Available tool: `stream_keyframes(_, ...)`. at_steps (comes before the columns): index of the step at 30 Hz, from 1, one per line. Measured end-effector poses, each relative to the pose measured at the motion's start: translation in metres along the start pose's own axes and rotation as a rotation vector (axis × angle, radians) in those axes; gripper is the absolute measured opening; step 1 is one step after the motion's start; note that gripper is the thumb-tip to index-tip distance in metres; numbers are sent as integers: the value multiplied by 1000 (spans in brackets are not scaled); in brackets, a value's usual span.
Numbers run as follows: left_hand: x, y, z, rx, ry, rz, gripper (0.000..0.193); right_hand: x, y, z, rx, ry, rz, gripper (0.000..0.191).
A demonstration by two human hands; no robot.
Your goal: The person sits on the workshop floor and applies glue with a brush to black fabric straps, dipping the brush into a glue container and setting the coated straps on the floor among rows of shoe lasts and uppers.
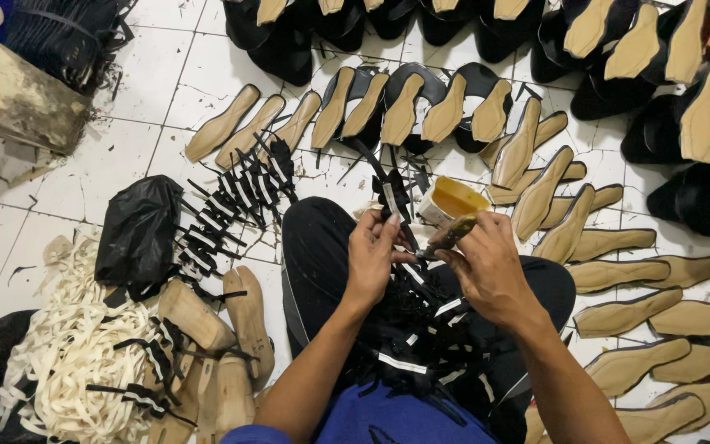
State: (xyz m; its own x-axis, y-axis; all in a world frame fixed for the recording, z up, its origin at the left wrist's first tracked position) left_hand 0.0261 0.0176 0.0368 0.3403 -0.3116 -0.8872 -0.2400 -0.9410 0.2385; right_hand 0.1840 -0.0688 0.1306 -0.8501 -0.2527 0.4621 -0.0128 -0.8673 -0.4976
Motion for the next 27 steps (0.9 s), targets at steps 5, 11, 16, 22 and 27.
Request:
stream_keyframes(5, 5, -7, 5, -24, 90, 46, 23, 1, 15, 2, 119, -5, -27, 23)
stream_keyframes(11, 16, -9, 10, -2, 74, 126, 23, -23, 24, 4, -214, -381, -546, 20)
stream_keyframes(16, 26, -1, 4, 31, 74, 137, 22, -21, 23, 1, -286, -399, -497, 22)
stream_keyframes(22, 19, -2, 7, 14, 31, 58, 21, 6, 21, 8, -143, -73, -23, 31)
stream_keyframes(27, 17, -1, 4, 22, 43, 41, 21, 9, 18, 4, -48, 114, 127, 50)
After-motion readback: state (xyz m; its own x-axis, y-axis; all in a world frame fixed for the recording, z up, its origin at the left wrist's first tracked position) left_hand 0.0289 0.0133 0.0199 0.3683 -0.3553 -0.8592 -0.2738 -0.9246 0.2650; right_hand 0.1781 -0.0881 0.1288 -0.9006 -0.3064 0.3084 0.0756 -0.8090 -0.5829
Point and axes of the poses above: each hand's wrist, its own y-axis away from the middle knuckle, its own z-axis out of the back of the hand, x = y × z, the point moved 1 cm from there along -y, towards the middle knuckle, and after that the axes turned 10 degrees about -x, right-handed, at the moved point
